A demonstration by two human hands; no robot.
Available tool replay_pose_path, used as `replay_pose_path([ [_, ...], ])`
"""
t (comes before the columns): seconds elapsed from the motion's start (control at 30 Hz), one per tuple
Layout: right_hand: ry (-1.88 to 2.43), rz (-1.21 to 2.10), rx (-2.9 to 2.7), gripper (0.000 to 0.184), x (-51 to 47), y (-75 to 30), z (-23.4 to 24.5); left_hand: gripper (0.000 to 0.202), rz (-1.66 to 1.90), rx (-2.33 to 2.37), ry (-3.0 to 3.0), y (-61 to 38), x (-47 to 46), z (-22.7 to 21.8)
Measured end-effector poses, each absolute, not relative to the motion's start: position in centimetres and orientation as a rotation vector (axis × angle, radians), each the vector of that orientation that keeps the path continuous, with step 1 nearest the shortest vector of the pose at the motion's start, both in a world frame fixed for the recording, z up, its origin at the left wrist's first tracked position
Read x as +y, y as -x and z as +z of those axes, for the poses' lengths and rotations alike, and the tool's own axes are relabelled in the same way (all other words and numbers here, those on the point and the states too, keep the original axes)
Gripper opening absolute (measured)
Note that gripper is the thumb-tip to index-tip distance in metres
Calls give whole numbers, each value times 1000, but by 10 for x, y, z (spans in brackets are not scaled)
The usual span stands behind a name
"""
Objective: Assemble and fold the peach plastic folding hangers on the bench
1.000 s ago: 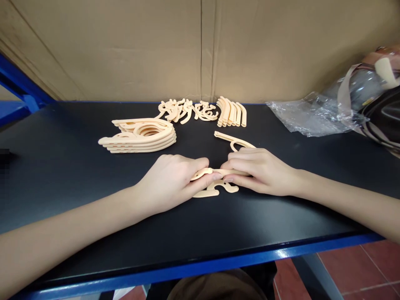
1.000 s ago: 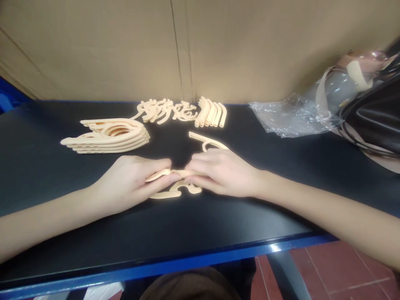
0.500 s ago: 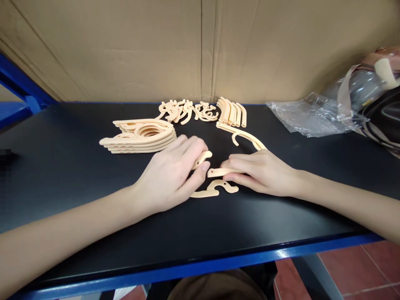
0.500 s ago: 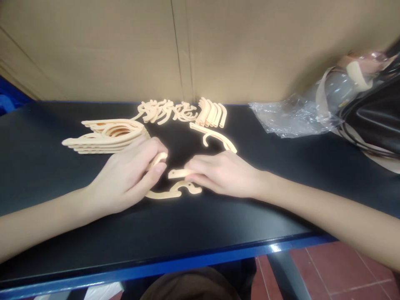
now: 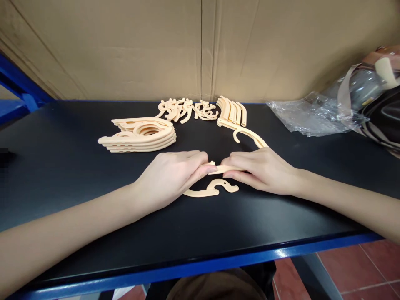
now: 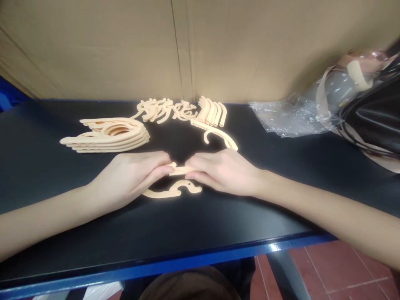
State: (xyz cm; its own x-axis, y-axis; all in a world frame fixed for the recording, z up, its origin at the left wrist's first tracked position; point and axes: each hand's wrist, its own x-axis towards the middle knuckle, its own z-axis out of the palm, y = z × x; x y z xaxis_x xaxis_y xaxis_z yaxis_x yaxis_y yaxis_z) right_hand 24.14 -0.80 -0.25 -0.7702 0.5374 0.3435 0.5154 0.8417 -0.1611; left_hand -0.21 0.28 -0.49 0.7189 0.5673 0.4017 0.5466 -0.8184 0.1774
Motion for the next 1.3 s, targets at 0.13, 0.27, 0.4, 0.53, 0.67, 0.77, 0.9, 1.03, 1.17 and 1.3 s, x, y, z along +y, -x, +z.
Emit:
replay_pose_path([
  [0.13, 775, 29, -2661, 30, -8, -241, -2, 52, 640, 990, -2823, 0, 3, -4],
  [0.27, 758, 13, -2662, 30, -8, -241, -2, 51, 646, 1013, -2815, 0, 2, -1],
  [0.4, 759, 42, -2663, 31, -8, -241, -2, 50, 644, 1044, -2827, -1, 1, 1],
  [0.53, 768, 27, -2666, 32, -8, -242, -2, 51, 595, 1053, -2881, -3, -1, 4],
  [0.67, 763, 7, -2661, 32, -8, -241, -2, 50, 566, 1046, -2892, -3, -2, 5],
  [0.77, 764, -10, -2652, 32, -8, -241, -3, 51, 557, 1050, -2888, -3, -1, 5],
  [0.9, 760, -18, -2655, 32, -8, -241, -2, 54, 518, 1047, -2884, -3, 1, 3],
  [1.03, 753, -19, -2657, 31, -7, -241, -2, 60, 520, 1014, -2914, -1, 3, 2],
  [1.17, 755, 1, -2663, 32, -7, -241, -3, 61, 476, 989, -2948, 0, 2, 3],
  [1.3, 776, 60, -2666, 32, -9, -242, -3, 64, 525, 955, -2984, 0, 2, 3],
])
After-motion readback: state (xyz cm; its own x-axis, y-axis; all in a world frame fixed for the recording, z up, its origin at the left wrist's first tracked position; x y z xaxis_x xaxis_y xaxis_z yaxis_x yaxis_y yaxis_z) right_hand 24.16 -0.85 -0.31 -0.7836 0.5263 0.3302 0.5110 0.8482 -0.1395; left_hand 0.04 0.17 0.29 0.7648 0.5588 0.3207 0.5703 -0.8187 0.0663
